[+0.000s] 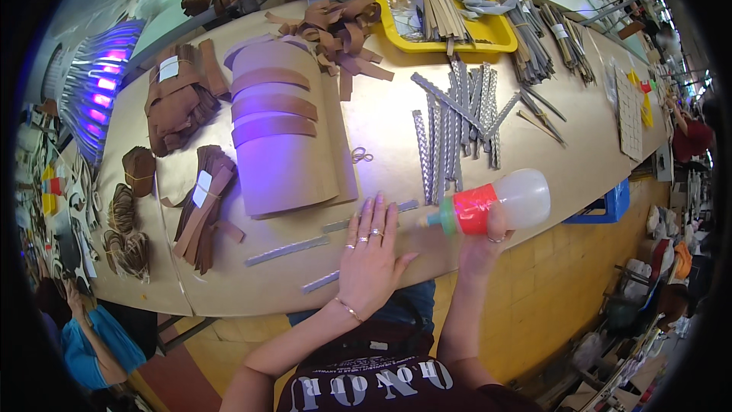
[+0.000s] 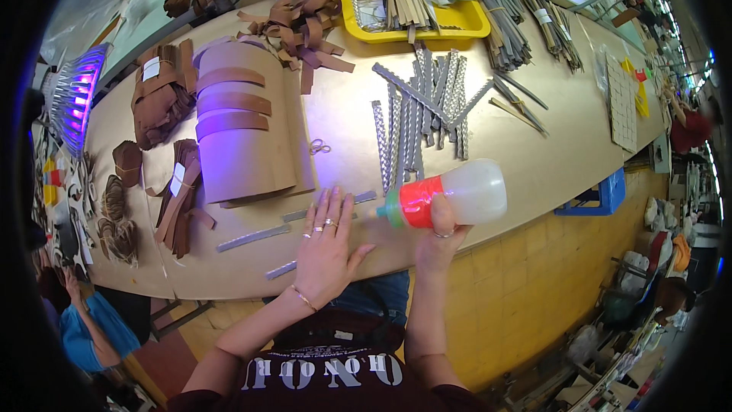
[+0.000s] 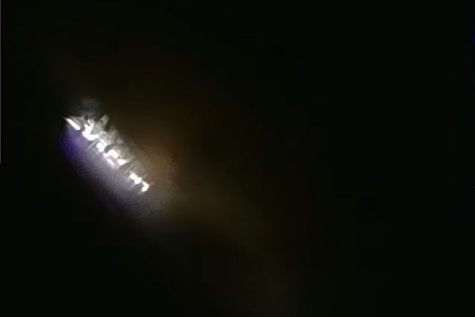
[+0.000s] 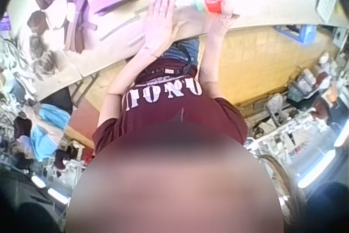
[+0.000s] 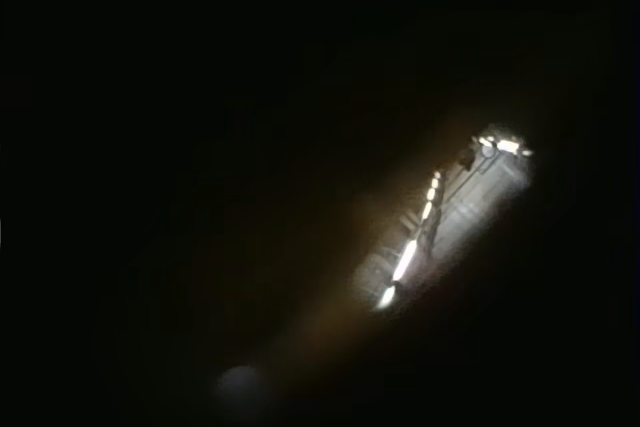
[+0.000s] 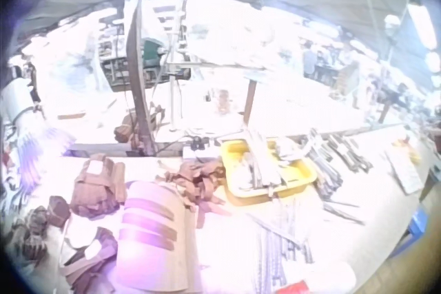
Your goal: The person applies glue from a squeeze bottle onto silver patterned strips and joins them end-to-end on a workbench. They handle the strips one at a time, aligning and pressing the glued ends together to form longer pieces.
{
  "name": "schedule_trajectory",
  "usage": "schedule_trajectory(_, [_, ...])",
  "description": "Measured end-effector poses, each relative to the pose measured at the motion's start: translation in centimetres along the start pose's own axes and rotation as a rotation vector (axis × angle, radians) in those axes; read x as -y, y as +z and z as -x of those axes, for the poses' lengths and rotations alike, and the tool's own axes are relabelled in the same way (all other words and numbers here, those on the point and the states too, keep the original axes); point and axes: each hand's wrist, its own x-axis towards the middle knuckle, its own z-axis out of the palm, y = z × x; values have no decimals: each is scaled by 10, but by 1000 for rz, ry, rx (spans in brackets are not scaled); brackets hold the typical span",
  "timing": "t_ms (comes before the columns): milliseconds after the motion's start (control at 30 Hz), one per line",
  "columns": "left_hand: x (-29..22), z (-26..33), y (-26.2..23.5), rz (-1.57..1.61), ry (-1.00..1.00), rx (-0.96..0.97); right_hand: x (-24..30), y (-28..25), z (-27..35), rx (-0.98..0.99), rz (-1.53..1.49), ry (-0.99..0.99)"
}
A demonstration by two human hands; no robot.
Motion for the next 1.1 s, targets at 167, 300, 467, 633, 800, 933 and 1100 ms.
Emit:
schedule_trajectory(167, [-4, -6, 9, 16, 15, -56, 11, 16, -6, 152, 391, -232])
schedule_trajectory(300, [-2, -5, 11, -4, 21, -58, 10, 25, -6, 269, 549, -405])
schedule_trajectory(467, [-1, -6, 12, -26, 22, -54, 8, 34, 2, 316, 583, -390])
schedule_trajectory(633, [1, -5, 4, 122, 25, -70, 3, 42, 16, 308, 679, -568])
schedule_trajectory(800, [21, 31, -28, 38, -80, -90, 6, 41, 17, 310, 662, -448])
schedule_trajectory(933, [42, 51, -38, -51, -140, -73, 3, 43, 16, 302, 737, -599])
schedule_trajectory(1100, [47, 53, -27, -145, -132, -147, -4, 51, 35, 425, 673, -553])
